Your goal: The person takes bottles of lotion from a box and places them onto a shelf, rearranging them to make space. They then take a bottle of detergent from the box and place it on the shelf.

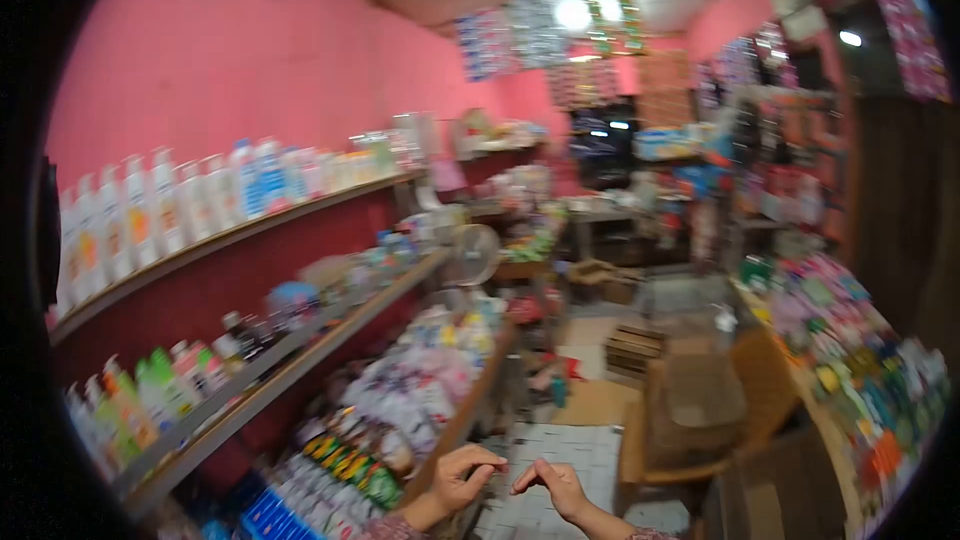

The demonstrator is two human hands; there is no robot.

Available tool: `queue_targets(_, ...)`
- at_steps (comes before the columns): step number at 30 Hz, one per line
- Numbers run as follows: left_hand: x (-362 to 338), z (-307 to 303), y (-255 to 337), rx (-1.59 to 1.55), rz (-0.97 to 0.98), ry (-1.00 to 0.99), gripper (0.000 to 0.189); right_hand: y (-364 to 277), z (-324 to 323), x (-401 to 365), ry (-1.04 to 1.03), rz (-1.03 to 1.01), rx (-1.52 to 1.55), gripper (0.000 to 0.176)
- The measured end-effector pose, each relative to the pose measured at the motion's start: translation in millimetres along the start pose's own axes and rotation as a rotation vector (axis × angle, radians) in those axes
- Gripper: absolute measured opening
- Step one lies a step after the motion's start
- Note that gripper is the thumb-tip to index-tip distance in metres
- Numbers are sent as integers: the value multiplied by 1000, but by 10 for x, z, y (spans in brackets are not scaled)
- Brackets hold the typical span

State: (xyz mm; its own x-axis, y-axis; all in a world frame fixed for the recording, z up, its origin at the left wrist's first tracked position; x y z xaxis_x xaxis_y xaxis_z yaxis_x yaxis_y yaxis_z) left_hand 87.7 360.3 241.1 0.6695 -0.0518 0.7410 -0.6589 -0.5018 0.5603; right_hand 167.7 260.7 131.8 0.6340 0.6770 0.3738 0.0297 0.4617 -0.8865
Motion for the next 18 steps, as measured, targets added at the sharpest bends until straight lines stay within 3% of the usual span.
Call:
queue_targets(4,147,1346,-323,-160,-15,-90,7,102,-1006,-844,333,137,-63,55)
queue_targets(9,-26,2348,-332,-376,-12,-282,7,202,-1745,-2085,871,159,-49,53)
queue_targets(11,-280,2649,-412,-492,-100,-404,6,29,-1709,-2498,1065,93,-123,54)
queue_targets(16,-1043,3168,-429,-758,-279,-738,6,270,-1390,-3384,1428,24,-79,50)
queue_targets(18,-1210,3252,-331,-783,-247,-880,8,424,-1238,-3532,1513,-3,-116,48)
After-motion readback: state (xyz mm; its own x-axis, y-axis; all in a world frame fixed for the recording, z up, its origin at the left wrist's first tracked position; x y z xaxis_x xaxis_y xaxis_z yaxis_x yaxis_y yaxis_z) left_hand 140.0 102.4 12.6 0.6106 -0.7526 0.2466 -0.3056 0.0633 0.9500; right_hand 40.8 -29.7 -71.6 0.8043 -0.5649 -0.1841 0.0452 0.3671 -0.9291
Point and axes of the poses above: each hand's wrist, its own x-axis towards the middle knuckle, its own z-axis out of the palm, y = z × x, the point moved 9 cm from there along x, towards the middle knuckle, and after that the axes turned 2 degrees about y, right-handed, at the moved point
